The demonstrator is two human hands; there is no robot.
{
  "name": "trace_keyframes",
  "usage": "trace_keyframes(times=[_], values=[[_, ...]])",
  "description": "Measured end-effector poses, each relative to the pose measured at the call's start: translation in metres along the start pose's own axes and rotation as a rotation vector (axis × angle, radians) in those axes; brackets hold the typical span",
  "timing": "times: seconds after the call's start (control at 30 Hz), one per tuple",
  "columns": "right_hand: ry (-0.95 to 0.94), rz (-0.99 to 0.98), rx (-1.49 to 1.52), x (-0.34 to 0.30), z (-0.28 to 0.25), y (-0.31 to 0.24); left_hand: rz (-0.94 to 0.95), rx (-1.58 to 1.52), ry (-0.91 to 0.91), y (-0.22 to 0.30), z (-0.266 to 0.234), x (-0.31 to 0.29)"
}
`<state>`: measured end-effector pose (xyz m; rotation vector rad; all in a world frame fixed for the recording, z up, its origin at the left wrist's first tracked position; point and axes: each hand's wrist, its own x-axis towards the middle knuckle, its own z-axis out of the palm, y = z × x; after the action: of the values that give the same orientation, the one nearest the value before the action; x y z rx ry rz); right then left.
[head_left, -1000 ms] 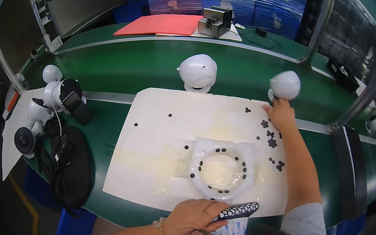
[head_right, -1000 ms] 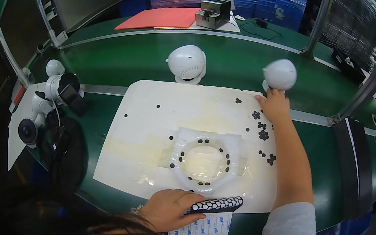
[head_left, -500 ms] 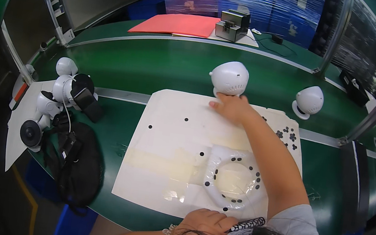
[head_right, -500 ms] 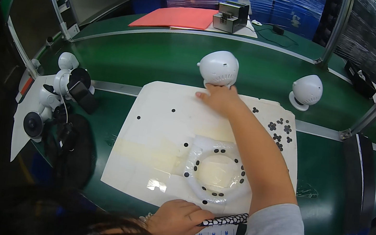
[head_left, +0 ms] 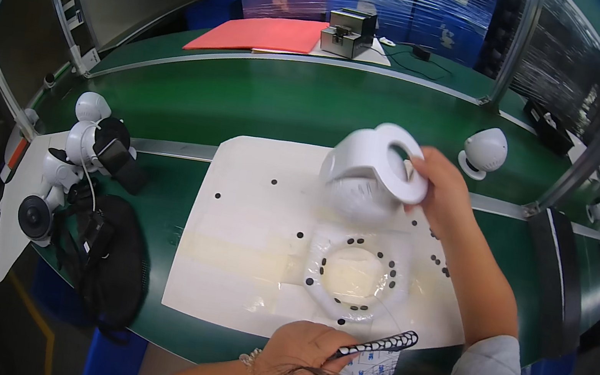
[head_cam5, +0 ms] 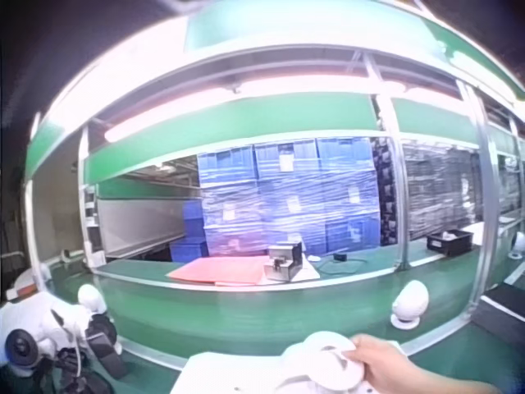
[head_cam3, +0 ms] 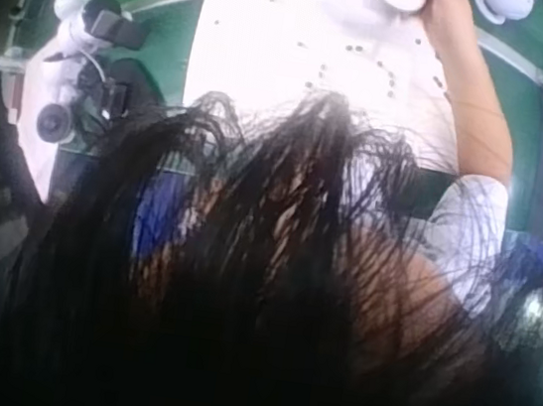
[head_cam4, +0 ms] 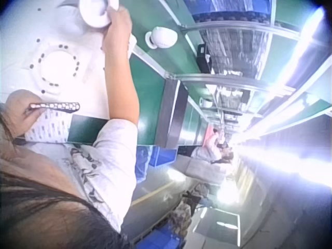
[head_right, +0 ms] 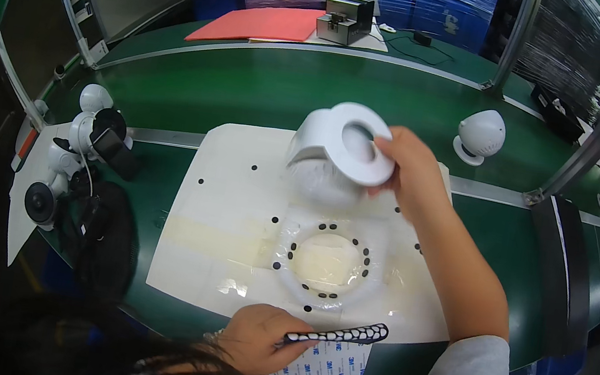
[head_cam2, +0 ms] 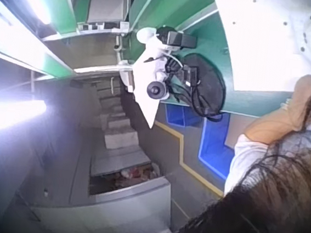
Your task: The person places small black circular components into holes on a white plastic housing. They repeatedly pick up the housing, place it down, and insert components one by one. The person handles a black strip of components and a white housing throughout the process.
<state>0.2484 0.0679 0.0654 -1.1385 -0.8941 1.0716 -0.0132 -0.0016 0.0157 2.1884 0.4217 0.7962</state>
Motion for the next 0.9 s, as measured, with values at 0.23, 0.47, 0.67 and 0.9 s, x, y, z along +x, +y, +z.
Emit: trace_keyframes(times=[0.23,0.47,0.67,0.9], values=[[-0.136,0.164,-0.007,-0.096,0.005,0.016,-0.221,-0.071,0.03,0.001,0.002,0.0],[-0.068,-0.401,-0.695,-0.118,-0.011,0.018,-0.284,-0.213,0.204,-0.002,0.005,-0.001],[-0.328,-0.736,-0.924,-0.155,0.007,0.02,-0.351,-0.189,0.233,0.0,0.005,-0.004],[-0.382,-0.583,-0.875,-0.148,0.004,0.02,-0.31,-0.145,0.148,-0.001,0.0,-0.003]])
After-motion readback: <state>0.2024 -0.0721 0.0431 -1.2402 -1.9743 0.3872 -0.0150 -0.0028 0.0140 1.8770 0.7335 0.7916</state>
